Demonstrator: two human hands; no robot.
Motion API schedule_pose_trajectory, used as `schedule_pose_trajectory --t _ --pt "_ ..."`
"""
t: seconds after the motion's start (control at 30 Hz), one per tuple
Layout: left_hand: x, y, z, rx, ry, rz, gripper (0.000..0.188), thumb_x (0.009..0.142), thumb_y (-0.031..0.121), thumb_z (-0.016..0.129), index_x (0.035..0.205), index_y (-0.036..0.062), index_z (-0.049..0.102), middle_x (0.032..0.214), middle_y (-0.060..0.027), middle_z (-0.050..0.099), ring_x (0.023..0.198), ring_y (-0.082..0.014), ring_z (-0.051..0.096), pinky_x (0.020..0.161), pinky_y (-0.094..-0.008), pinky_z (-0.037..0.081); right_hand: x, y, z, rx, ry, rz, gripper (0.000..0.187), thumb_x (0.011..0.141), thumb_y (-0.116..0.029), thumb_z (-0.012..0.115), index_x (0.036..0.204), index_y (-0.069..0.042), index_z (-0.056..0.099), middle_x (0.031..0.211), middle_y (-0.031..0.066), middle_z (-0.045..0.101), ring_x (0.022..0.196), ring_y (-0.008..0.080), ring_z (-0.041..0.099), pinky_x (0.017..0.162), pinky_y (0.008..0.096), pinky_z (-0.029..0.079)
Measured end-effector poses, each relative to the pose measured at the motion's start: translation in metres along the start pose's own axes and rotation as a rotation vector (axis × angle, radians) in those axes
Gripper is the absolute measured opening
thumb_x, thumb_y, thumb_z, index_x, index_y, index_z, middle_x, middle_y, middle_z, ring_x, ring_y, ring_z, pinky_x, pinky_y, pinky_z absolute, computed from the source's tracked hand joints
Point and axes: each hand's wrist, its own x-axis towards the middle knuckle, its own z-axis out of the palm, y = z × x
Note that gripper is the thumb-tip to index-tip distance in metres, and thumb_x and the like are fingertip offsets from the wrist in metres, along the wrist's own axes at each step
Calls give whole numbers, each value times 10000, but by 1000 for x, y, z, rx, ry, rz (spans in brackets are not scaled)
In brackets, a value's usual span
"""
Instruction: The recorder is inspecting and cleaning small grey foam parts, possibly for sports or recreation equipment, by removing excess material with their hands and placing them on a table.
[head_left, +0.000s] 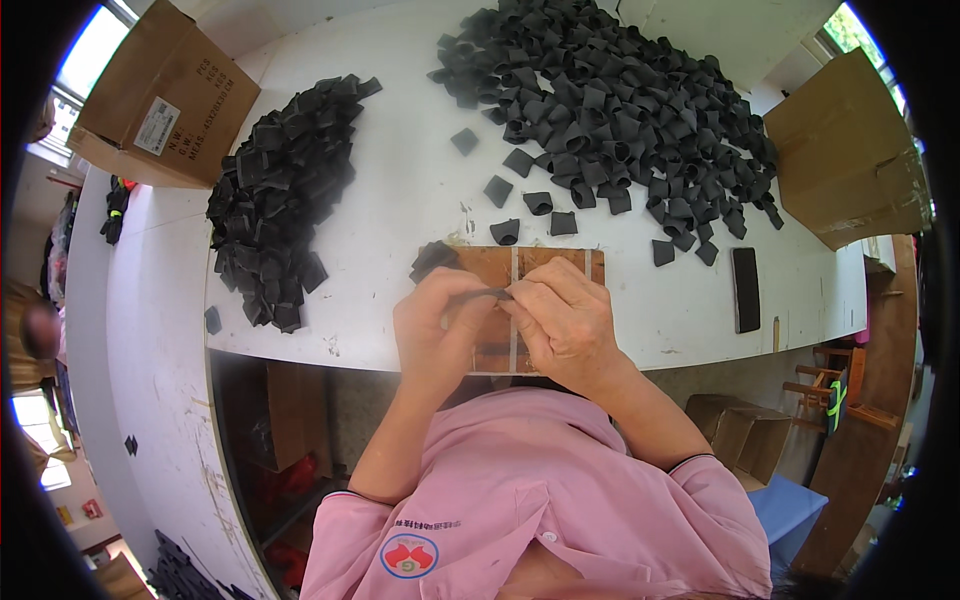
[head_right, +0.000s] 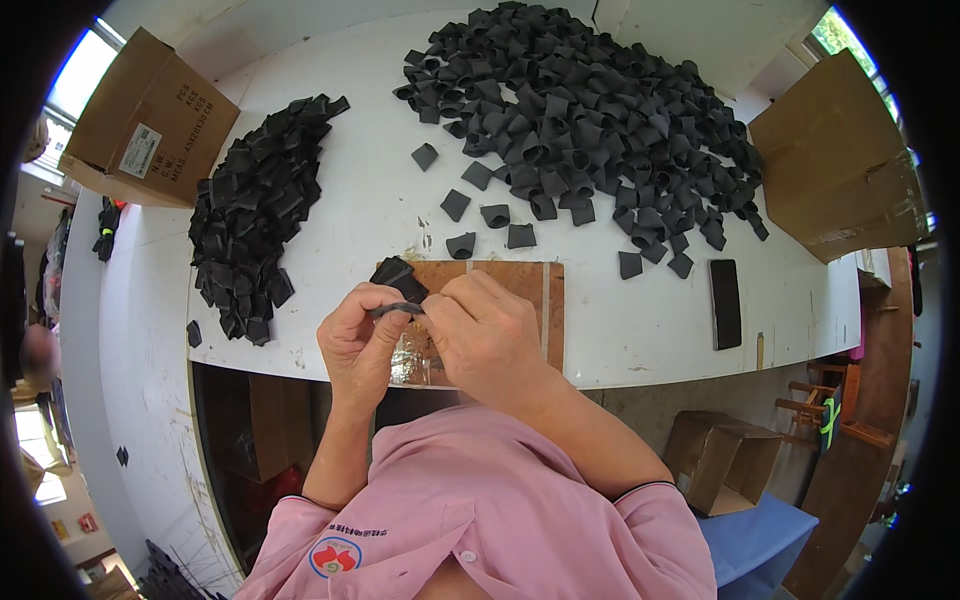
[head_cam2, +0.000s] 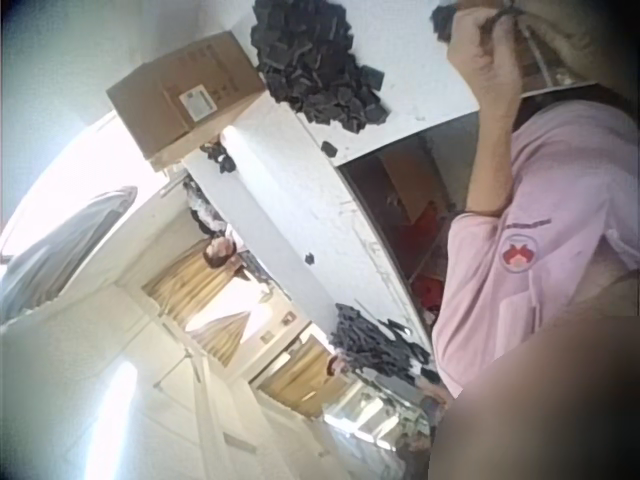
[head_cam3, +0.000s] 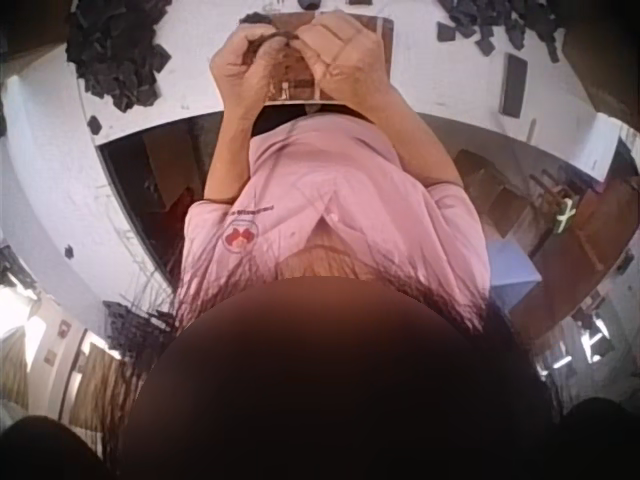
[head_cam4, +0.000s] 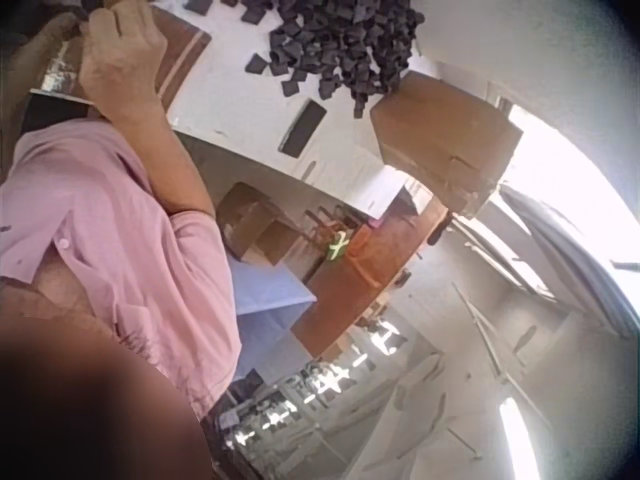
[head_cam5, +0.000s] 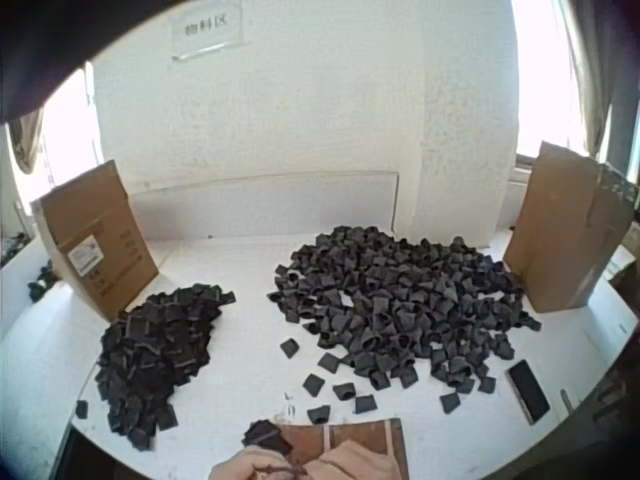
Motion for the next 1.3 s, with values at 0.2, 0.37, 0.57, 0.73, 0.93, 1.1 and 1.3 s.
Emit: schedule_pose_trajectory --t 0.2,0.37,0.57,0.73,0.93,1.1,1.3 --pt "-8 20 5 -116 129 49 123 750 6 583 869 -17 559 809 -93 578 700 -148 544 637 -250 432 7 -20 -21 290 82 212 91 720 -64 623 732 -21 544 661 50 511 531 148 467 446 254 372" --pt "-23 33 7 -424 62 -111 235 761 -12 586 986 -36 519 927 -86 555 768 -119 527 681 -236 427 -12 -30 -28 1305 68 1069 159 857 -158 545 764 -30 565 625 5 516 528 88 449 504 187 345" --pt "-31 30 15 -326 80 -283 118 746 -23 611 846 -17 549 887 -75 571 766 -113 526 673 -228 418 -29 -33 -14 1576 15 1301 193 860 -193 541 736 -45 544 621 22 529 524 109 460 482 225 338" --pt "-36 26 10 -9 67 -110 69 772 -29 604 814 -24 549 853 -69 573 676 -68 503 612 -175 407 -32 -33 -18 1068 -159 1163 176 833 -170 580 733 -29 545 620 26 527 523 97 437 469 219 335" --pt "-37 33 6 133 -61 -54 88 715 -77 597 771 -28 549 786 -64 574 651 -66 487 573 -170 380 -25 -36 -22 374 119 417 173 643 -2 702 714 5 545 688 69 547 540 127 495 454 246 396" --pt "-39 40 12 312 7 -24 93 682 -73 599 704 -8 535 609 -18 541 508 -40 449 469 -175 361 -37 -22 -13 19 168 105 203 592 42 655 753 -3 539 677 84 507 517 186 486 430 273 391" --pt "-44 35 17 395 78 85 101 692 -43 612 692 9 525 513 15 491 434 -20 410 413 -175 334 -34 -15 -13 -85 186 -24 206 561 64 618 730 -17 533 630 68 482 483 189 465 406 267 376"
